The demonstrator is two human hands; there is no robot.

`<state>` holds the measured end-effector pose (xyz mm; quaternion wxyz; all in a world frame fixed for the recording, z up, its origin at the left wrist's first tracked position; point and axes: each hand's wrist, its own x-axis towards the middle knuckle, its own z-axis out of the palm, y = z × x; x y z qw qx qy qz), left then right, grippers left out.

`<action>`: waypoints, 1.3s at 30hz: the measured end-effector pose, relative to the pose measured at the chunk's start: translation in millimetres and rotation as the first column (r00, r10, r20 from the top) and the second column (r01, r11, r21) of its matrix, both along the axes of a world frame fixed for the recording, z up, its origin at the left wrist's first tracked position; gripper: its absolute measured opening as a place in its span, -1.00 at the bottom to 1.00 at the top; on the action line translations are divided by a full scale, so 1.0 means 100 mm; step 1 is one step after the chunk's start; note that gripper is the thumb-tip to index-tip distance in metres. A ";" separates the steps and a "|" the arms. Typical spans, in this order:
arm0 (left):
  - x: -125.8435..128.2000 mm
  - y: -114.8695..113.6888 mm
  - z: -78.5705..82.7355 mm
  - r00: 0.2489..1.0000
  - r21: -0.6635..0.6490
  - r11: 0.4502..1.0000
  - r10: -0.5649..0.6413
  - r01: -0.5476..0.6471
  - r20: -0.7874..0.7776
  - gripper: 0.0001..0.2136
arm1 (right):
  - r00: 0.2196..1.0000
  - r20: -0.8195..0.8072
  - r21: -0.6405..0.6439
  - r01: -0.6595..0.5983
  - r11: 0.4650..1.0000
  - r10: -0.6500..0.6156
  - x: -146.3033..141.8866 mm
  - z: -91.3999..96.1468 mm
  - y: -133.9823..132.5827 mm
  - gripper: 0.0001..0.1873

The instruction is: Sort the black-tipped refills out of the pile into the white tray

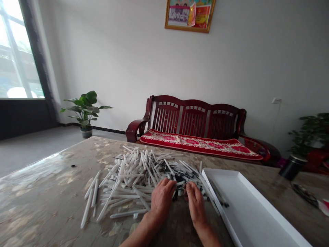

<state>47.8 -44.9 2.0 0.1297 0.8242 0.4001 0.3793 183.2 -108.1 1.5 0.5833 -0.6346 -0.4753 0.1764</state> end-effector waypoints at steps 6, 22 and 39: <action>-0.01 -0.03 0.07 0.988 0.074 0.995 -0.053 0.065 -0.145 -0.80 | 0.997 -0.072 -0.089 0.001 0.996 -0.008 0.11 -0.02 0.01 -0.50; -0.09 0.04 0.06 0.979 0.144 0.984 -0.074 0.103 -0.189 -0.89 | 0.997 -0.034 0.025 -0.068 0.997 0.069 0.15 -0.05 0.00 -0.58; -0.10 0.04 0.05 0.956 0.140 0.978 0.112 -0.154 0.272 -0.71 | 0.952 -0.272 0.010 0.146 0.989 -0.138 0.24 -0.15 0.05 -0.57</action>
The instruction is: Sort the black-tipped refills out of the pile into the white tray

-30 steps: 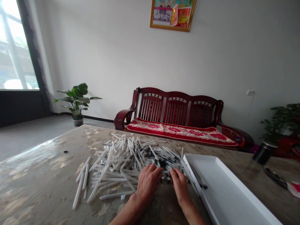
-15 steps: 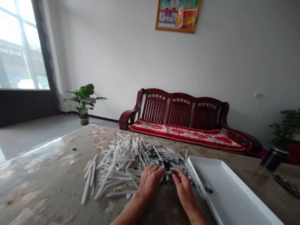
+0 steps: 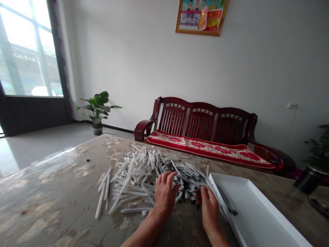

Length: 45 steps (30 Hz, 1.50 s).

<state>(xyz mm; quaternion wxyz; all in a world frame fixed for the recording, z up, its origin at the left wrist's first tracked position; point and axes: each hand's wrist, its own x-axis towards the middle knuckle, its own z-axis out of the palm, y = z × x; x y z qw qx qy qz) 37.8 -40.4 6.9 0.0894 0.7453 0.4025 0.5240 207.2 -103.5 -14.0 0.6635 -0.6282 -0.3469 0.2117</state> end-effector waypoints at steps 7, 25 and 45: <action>0.15 -0.08 -0.12 0.836 -0.351 0.805 -0.295 0.479 0.463 -0.84 | 0.996 -0.001 0.013 -0.094 0.995 0.094 -0.07 0.02 -0.04 -0.57; 0.27 -0.13 -0.02 0.425 -0.389 0.420 0.011 0.820 0.905 -0.51 | 0.946 0.297 -0.034 -0.125 0.992 0.130 -0.18 -0.04 0.00 -0.49; 0.26 -0.05 -0.09 0.378 -0.396 0.447 0.134 0.802 0.916 -0.50 | 0.953 0.211 -0.027 -0.219 0.975 0.219 -0.21 -0.04 0.09 -0.52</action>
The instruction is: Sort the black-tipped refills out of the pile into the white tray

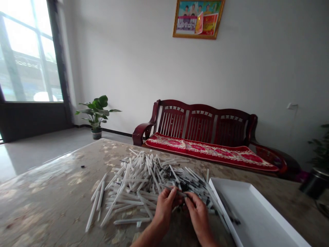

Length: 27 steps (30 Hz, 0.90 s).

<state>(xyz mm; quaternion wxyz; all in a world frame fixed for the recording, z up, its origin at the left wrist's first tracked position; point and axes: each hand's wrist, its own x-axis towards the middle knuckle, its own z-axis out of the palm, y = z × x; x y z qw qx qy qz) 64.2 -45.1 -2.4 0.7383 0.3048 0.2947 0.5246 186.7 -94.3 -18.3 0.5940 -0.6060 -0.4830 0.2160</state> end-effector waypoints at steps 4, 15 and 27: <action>0.00 0.00 0.00 1.000 -0.001 1.000 -0.003 0.003 -0.017 -0.50 | 1.000 -0.023 -0.011 0.009 1.000 -0.009 0.01 0.02 -0.01 -0.56; 0.01 0.02 0.00 1.000 -0.015 1.000 0.016 -0.016 -0.016 -0.49 | 0.998 -0.060 -0.014 0.035 0.999 -0.036 -0.01 0.07 0.03 -0.52; 0.02 0.06 -0.03 0.996 -0.091 0.992 0.090 -0.091 -0.020 -0.56 | 0.980 -0.189 -0.034 -0.076 0.996 0.068 0.03 0.05 0.05 -0.59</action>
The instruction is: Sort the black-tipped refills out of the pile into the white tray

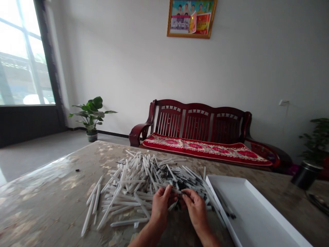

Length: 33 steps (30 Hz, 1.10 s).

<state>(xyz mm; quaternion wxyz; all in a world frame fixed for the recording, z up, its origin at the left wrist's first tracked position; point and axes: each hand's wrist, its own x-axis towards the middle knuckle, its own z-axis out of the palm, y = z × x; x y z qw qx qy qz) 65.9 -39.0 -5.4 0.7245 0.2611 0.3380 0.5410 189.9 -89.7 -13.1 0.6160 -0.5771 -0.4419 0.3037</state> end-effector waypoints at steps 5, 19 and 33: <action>-0.02 0.02 0.01 1.000 0.007 1.000 0.004 -0.004 -0.016 -0.61 | 0.995 -0.086 0.043 0.044 0.998 -0.040 -0.04 0.01 0.00 -0.62; -0.18 0.14 0.11 0.958 0.067 0.957 0.285 -0.282 -0.040 -0.58 | 0.902 0.345 0.105 0.236 0.966 -0.258 0.38 -0.08 0.06 -0.64; -0.15 0.05 0.09 0.956 0.184 0.965 0.223 -0.188 -0.190 -0.51 | 0.760 0.565 0.155 0.285 0.946 -0.322 0.35 -0.13 0.00 -0.67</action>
